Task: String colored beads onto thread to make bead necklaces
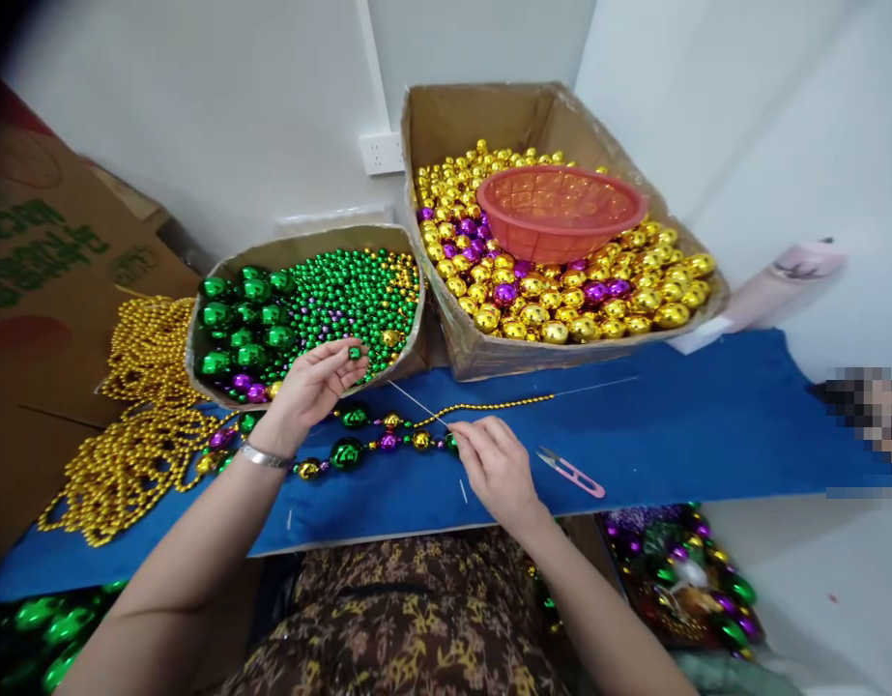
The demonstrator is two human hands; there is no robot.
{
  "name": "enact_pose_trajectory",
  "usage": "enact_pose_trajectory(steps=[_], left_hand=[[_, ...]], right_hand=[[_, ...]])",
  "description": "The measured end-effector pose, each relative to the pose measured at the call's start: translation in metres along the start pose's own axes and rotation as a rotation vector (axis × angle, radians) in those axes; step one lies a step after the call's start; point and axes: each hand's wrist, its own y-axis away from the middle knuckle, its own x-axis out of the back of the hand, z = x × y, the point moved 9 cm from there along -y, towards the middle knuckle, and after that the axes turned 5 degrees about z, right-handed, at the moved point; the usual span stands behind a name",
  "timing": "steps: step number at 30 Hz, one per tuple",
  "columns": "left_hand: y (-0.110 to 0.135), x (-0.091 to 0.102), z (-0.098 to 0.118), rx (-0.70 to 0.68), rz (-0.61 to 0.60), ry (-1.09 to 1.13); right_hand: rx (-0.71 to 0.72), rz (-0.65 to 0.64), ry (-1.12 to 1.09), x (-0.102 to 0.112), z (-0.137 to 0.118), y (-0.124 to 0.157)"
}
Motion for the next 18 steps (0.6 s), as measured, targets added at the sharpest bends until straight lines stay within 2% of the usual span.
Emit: enact_pose_trajectory(steps=[3,7,11,14,18], left_hand=[[-0.014,0.014,0.017,-0.145,0.059,-0.151],[-0.035,0.026,0.044,-0.412,0.101,-0.630],[-0.051,0.022,0.051,-0.579,0.096,-1.038],[-0.058,-0.002,0.039,-0.668,-0.009,-1.364],[-0.070,-0.034,-0.013,-0.522,-0.329,-1.656]], right_hand=[[-0.018,0.013,0.026,0.004,0.003,0.001],[0.001,0.031,0.017,0.005,0.004,0.003],[0.026,0.025,0.011,0.002,0.006,0.007],[0.040,0.037,0.007,0.002,0.007,0.007],[0.056,0.036,0.005,0.000,0.008,0.006]])
